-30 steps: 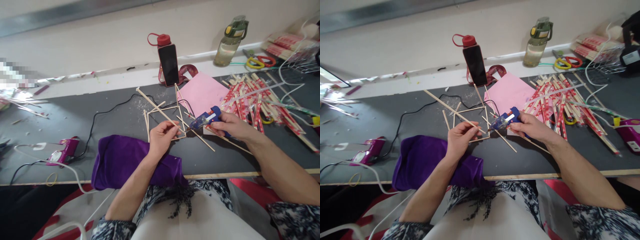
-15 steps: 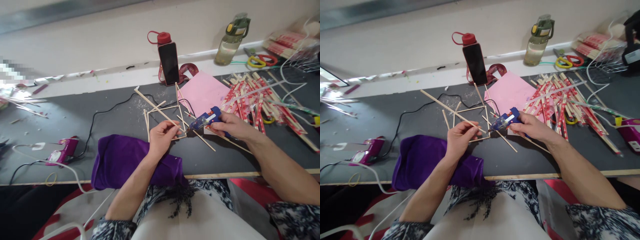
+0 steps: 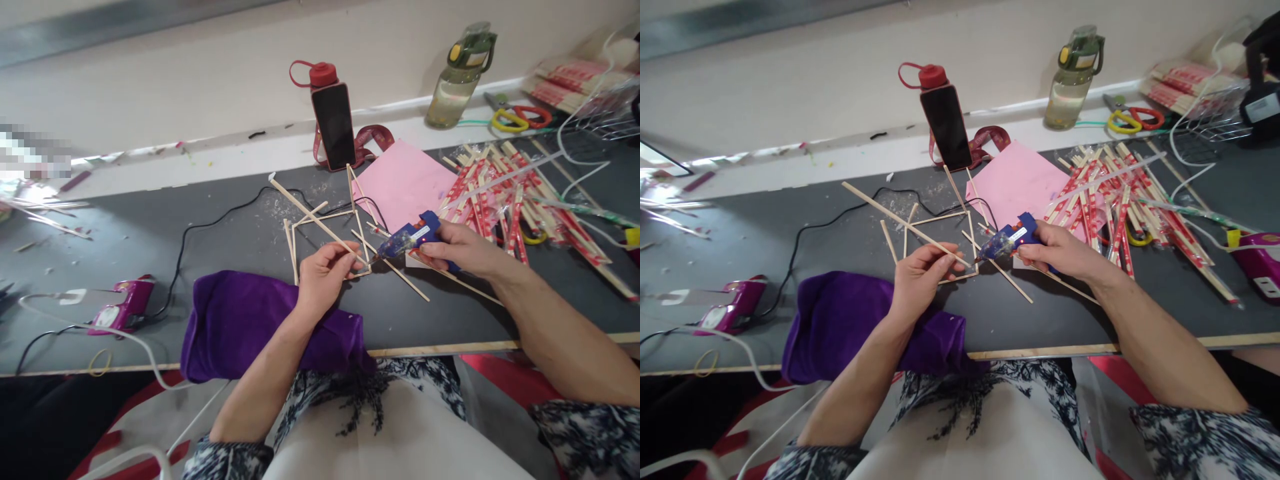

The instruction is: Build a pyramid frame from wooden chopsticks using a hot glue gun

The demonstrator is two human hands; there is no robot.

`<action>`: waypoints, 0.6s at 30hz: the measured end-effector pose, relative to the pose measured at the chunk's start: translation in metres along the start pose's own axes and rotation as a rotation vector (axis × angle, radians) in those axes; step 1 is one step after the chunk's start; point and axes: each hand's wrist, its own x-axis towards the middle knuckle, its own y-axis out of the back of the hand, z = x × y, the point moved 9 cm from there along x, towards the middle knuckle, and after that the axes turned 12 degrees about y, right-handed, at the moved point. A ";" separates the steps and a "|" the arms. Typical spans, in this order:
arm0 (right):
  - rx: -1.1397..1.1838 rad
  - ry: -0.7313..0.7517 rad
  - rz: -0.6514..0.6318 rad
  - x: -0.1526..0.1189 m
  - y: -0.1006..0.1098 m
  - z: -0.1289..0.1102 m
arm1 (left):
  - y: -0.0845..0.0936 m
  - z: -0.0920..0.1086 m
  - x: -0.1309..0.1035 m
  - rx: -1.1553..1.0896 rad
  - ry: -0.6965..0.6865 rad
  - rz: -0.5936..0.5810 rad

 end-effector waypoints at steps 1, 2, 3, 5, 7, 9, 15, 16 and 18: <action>0.006 0.002 -0.004 0.000 0.000 0.000 | 0.000 0.000 0.000 0.000 0.003 0.004; 0.010 0.006 -0.006 0.000 -0.001 -0.001 | 0.000 0.000 -0.001 -0.002 0.004 0.007; 0.013 0.011 -0.008 0.000 -0.001 -0.001 | 0.000 0.000 -0.001 -0.002 0.003 0.008; 0.004 0.018 -0.008 0.000 -0.001 -0.002 | -0.001 0.001 -0.001 0.003 -0.001 0.005; -0.017 0.022 -0.006 0.000 0.000 -0.002 | -0.001 0.002 -0.002 0.008 -0.008 0.000; -0.034 0.023 -0.013 0.000 0.000 -0.001 | -0.001 0.002 -0.002 0.012 -0.014 0.000; -0.030 0.028 -0.012 -0.001 0.001 0.002 | 0.001 0.001 -0.001 0.015 0.019 0.019; -0.032 0.030 -0.013 -0.001 0.001 0.002 | 0.001 0.001 -0.001 0.013 0.022 0.021; -0.042 0.036 -0.021 -0.001 0.001 0.002 | 0.001 0.001 0.000 0.014 0.020 0.023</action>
